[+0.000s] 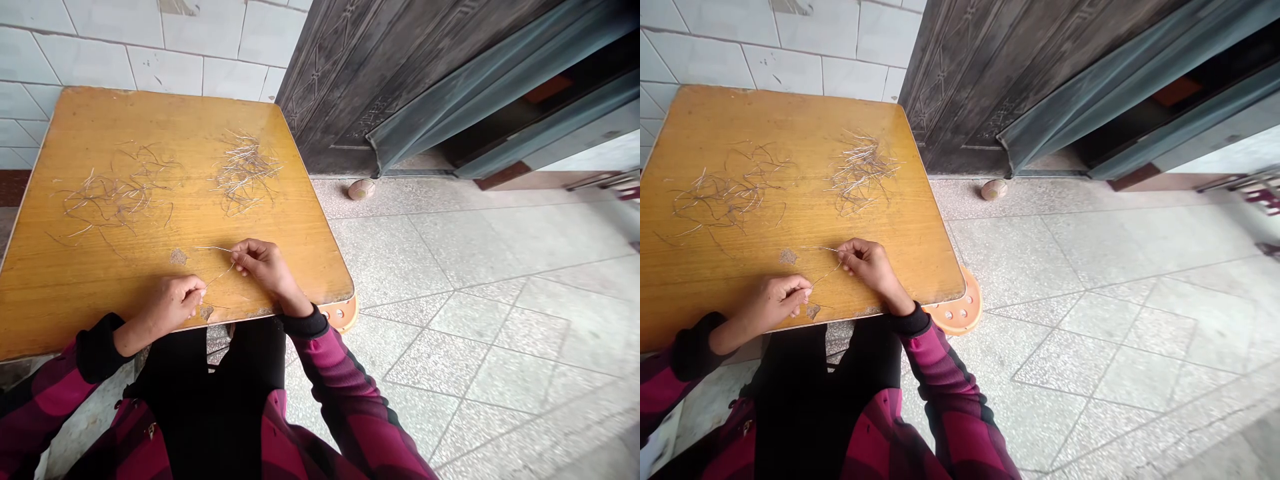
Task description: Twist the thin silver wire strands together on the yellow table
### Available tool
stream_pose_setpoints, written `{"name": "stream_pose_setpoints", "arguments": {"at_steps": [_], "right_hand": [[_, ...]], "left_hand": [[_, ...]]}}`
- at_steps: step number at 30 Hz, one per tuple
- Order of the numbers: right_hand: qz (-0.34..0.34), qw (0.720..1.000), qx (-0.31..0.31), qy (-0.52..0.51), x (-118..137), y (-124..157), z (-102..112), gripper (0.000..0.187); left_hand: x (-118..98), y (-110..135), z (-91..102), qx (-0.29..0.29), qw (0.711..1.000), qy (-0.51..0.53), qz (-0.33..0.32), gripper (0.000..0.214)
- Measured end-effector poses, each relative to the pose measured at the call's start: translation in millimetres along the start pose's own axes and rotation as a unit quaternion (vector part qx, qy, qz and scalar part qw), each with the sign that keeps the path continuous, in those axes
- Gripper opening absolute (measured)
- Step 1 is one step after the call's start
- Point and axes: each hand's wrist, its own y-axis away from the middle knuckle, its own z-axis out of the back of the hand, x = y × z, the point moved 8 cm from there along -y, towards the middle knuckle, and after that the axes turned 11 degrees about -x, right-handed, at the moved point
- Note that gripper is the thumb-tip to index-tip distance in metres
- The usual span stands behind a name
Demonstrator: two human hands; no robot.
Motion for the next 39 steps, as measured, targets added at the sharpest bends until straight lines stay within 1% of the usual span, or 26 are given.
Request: {"name": "stream_pose_setpoints", "arguments": {"at_steps": [4,9,14,18,20,22,26,29,34,39], "right_hand": [[0.024,1.0,-0.002,0.015,0.5,-0.3,0.8,0.025],[0.032,0.999,-0.006,0.024,2.1,-0.2,0.2,0.023],[0.021,0.999,-0.016,0.03,-0.8,-1.4,0.4,0.025],[0.016,0.999,-0.021,0.042,-5.6,-0.9,0.6,0.022],[0.034,0.997,-0.02,0.064,-5.3,0.0,0.2,0.024],[0.068,0.992,-0.026,0.1,-2.1,1.0,0.2,0.024],[0.132,0.974,-0.048,0.178,7.9,3.0,-0.2,0.024],[0.169,0.956,-0.056,0.233,16.5,4.0,-2.7,0.022],[0.233,0.931,-0.05,0.276,30.4,4.5,-9.4,0.016],[0.261,0.911,-0.028,0.319,31.3,2.1,-15.3,0.016]], "left_hand": [[-4.6,0.3,3.0,-0.025,0.998,-0.044,-0.038,0.017],[-11.4,2.4,7.2,-0.08,0.982,-0.116,-0.123,0.019],[-17.2,8.2,4.3,-0.091,0.967,-0.175,-0.164,0.022],[-21.5,13.2,2.0,-0.101,0.946,-0.241,-0.192,0.023],[-21.7,14.9,0.4,-0.099,0.937,-0.268,-0.202,0.022],[-21.6,15.9,-1.0,-0.096,0.93,-0.29,-0.207,0.021],[-24.5,17.2,-2.3,-0.096,0.916,-0.324,-0.216,0.019],[-26.3,17.2,-4.6,-0.09,0.914,-0.328,-0.222,0.017],[-26.7,16.4,-8.1,-0.087,0.93,-0.271,-0.235,0.023],[-24.8,12.9,-8.3,-0.098,0.938,-0.238,-0.231,0.023]]}}
